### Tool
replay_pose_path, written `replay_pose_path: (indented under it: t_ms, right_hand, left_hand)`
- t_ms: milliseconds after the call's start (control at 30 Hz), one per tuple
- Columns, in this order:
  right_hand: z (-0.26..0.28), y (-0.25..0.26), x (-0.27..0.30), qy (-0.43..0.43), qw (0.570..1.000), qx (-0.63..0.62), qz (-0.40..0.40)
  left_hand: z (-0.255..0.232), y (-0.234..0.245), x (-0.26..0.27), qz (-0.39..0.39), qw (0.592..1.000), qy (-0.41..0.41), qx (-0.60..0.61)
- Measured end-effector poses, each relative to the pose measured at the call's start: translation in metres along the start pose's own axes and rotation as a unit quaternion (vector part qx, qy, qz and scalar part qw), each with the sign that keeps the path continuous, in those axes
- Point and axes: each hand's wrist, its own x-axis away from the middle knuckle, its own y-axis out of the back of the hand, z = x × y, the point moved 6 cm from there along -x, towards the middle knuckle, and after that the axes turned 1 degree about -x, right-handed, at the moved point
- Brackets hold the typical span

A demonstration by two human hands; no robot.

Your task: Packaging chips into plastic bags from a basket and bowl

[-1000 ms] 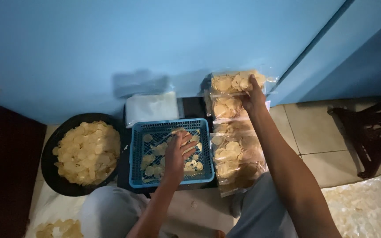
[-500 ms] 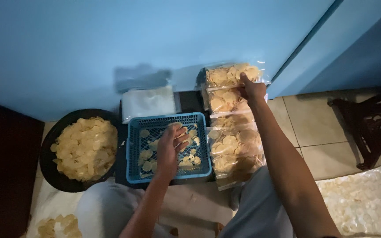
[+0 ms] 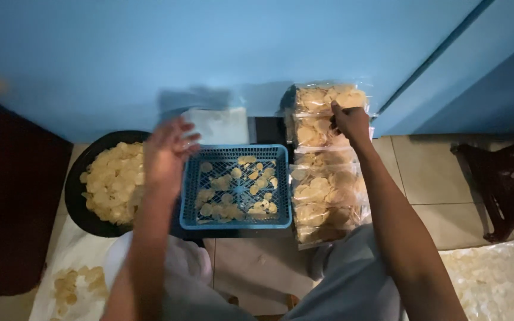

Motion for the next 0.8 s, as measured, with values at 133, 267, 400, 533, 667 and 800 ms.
replay_pose_path:
  t_ms: [133, 267, 400, 533, 667, 800]
  right_hand:
    - [0.039, -0.023, 0.033, 0.079, 0.996, 0.03, 0.011]
    - [0.084, -0.067, 0.069, 0.14, 0.989, 0.053, 0.02]
    - [0.112, -0.143, 0.069, 0.215, 0.975, 0.036, 0.034]
    - [0.102, -0.228, 0.029, 0.158, 0.974, 0.104, 0.127]
    - [0.108, -0.242, 0.044, -0.013, 0.976, 0.141, 0.164]
    - [0.094, -0.255, 0.03, -0.05, 0.98, 0.148, 0.126]
  left_hand:
    - [-0.024, 0.041, -0.035, -0.003, 0.987, -0.074, -0.14]
    - [0.037, 0.134, -0.13, -0.08, 0.91, -0.108, -0.393]
    - [-0.031, 0.069, -0.036, -0.041, 0.722, 0.01, -0.69]
    - [0.08, 0.132, -0.152, -0.053, 0.711, -0.234, -0.661]
    - [0.03, 0.109, -0.108, 0.0, 0.78, -0.178, -0.601]
    - [0.013, 0.1, -0.092, 0.017, 0.8, -0.182, -0.571]
